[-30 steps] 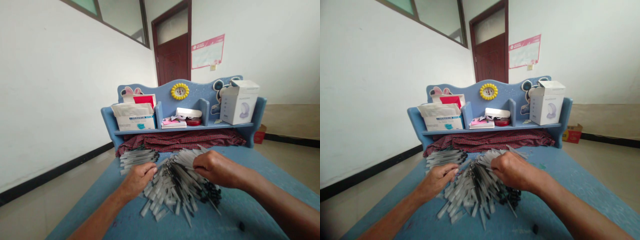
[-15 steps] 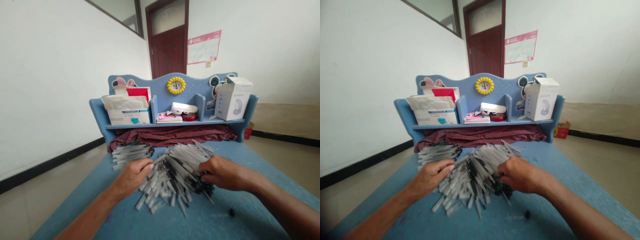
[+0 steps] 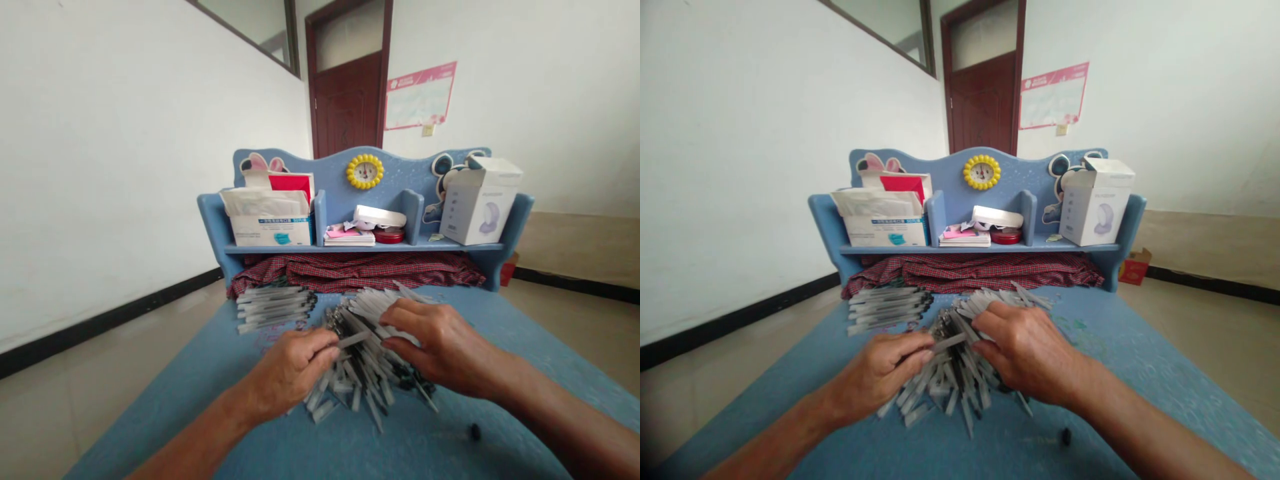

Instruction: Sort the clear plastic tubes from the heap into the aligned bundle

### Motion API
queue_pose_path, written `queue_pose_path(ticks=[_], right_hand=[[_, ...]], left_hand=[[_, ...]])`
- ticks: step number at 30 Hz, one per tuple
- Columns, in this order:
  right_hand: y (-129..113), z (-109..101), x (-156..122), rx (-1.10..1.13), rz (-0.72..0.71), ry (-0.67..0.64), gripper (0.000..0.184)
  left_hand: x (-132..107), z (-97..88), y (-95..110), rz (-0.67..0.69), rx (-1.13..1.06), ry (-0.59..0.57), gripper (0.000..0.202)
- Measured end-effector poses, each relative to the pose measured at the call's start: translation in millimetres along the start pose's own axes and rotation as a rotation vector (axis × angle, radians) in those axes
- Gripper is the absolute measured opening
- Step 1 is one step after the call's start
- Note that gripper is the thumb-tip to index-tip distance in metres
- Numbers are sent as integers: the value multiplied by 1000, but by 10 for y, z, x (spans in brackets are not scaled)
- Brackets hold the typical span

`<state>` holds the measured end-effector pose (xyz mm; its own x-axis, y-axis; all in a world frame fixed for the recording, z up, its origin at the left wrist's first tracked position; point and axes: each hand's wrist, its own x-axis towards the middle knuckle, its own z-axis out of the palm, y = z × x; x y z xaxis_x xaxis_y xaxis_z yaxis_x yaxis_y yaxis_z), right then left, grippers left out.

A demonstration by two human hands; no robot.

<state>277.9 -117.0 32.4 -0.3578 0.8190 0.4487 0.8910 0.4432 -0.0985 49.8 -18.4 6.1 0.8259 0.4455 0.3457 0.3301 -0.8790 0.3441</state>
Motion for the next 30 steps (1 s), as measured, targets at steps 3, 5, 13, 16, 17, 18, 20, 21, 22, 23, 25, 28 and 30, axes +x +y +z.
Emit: queue_pose_path(ticks=[3,5,13,16,17,18,20,21,22,23,25,28,30], right_hand=[[-173,73,126,-102,-149,-40,13],[-238,122,203,-158,-206,-89,12],[-56,43,220,-117,-25,-187,20],[0,27,166,-73,17,-221,23],[-1,29,155,-65,21,-230,23],[-11,30,148,-55,20,-237,24],[-48,30,145,-35,5,-247,24],[-70,27,146,-27,-7,-248,24],[-91,24,145,-23,-18,-245,24],[-110,20,142,-23,-30,-240,24],[-134,11,122,-18,-59,-238,25],[-145,-15,42,5,-123,-257,29],[-155,-59,-40,-5,-163,-257,31]], left_hand=[[-26,27,94,65,-18,-11,22],[-37,22,129,76,-28,-13,22],[-58,-183,-48,6,-4,20,14],[-60,-201,-83,4,18,9,21],[-59,-195,-75,11,21,-10,23],[-57,-187,-59,13,21,-29,24],[-52,-172,-15,5,11,-60,24],[-50,-170,7,-9,-1,-76,24],[-50,-171,26,-29,-21,-100,24],[-50,-176,42,-56,-51,-133,25],[-54,-195,66,-124,-141,-228,29],[-60,-234,125,-212,-294,-394,36],[-55,-259,213,-227,-340,-461,35]])
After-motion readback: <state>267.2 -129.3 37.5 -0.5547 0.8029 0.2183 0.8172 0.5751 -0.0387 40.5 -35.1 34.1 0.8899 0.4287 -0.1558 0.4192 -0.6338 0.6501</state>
